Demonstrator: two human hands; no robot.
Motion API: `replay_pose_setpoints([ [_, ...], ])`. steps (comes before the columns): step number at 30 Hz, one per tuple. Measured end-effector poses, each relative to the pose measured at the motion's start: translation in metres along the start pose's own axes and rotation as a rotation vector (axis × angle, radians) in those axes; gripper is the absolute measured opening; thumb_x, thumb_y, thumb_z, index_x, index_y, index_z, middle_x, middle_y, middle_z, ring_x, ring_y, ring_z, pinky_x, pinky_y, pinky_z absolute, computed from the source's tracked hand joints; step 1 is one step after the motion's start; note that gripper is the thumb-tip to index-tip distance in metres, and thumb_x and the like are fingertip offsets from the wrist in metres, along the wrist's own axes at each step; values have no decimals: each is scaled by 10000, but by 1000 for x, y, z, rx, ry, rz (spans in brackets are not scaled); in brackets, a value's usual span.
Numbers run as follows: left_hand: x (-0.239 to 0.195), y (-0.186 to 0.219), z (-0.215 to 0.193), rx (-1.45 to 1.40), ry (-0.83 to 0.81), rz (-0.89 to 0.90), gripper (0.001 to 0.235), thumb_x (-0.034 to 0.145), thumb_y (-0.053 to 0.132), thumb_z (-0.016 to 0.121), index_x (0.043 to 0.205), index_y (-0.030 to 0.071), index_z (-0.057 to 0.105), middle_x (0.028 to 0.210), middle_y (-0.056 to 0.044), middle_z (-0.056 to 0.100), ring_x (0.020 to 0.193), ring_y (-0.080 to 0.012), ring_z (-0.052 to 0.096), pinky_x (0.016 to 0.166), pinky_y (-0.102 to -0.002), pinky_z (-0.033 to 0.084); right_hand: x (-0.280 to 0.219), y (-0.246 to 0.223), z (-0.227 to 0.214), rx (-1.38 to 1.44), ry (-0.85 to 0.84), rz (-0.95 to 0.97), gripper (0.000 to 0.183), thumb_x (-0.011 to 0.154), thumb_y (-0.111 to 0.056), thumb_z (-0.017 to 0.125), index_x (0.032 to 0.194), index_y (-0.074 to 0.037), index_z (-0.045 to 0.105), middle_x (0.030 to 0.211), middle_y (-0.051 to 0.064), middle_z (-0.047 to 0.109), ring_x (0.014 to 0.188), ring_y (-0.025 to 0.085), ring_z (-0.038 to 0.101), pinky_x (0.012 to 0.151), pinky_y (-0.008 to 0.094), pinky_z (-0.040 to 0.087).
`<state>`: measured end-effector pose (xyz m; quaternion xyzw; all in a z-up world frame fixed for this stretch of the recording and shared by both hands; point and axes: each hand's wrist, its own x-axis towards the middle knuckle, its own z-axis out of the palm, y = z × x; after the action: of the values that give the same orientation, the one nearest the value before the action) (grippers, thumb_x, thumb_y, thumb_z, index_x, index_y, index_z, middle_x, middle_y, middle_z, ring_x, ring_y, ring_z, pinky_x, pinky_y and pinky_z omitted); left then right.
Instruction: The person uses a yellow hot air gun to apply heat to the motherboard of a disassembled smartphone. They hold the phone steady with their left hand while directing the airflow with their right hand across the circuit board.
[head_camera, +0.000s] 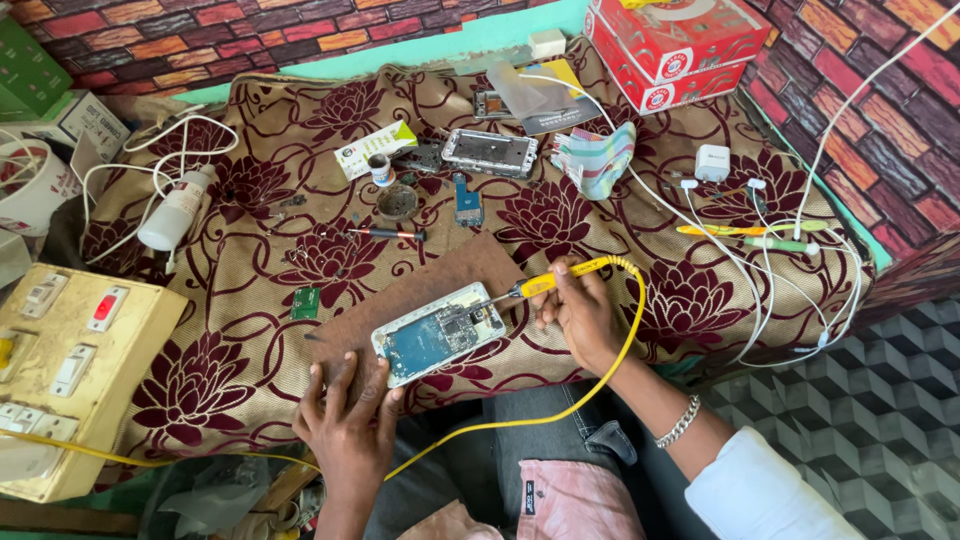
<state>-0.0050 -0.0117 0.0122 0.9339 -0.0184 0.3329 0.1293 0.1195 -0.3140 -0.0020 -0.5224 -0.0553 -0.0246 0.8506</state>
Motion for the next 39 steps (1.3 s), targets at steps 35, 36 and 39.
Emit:
replay_pose_setpoints([
  [35,-1,-1,-3,-24,-4,-6,370,896,408,725,1243,285,756,1425,-55,614,1406,-396,431,1103,-543,303,-2,-5,1,14,-87,-28,268,1077,-335,516,1071,-67,529,841,127,659,654,142,575,591,321,553],
  [36,0,-1,-3,-28,2,-8,368,894,405,728,1240,283,757,1427,-53,614,1407,-397,432,1105,-543,303,-1,-4,0,-1,-87,-23,269,1078,-335,518,1071,-67,526,838,127,660,653,142,573,593,323,553],
  [39,0,-1,-4,-36,9,-14,368,881,406,740,1226,281,761,1422,-49,616,1399,-396,436,1100,-544,303,-1,-3,-2,-23,-90,-17,271,1084,-337,522,1075,-66,518,840,128,661,655,140,569,599,327,553],
])
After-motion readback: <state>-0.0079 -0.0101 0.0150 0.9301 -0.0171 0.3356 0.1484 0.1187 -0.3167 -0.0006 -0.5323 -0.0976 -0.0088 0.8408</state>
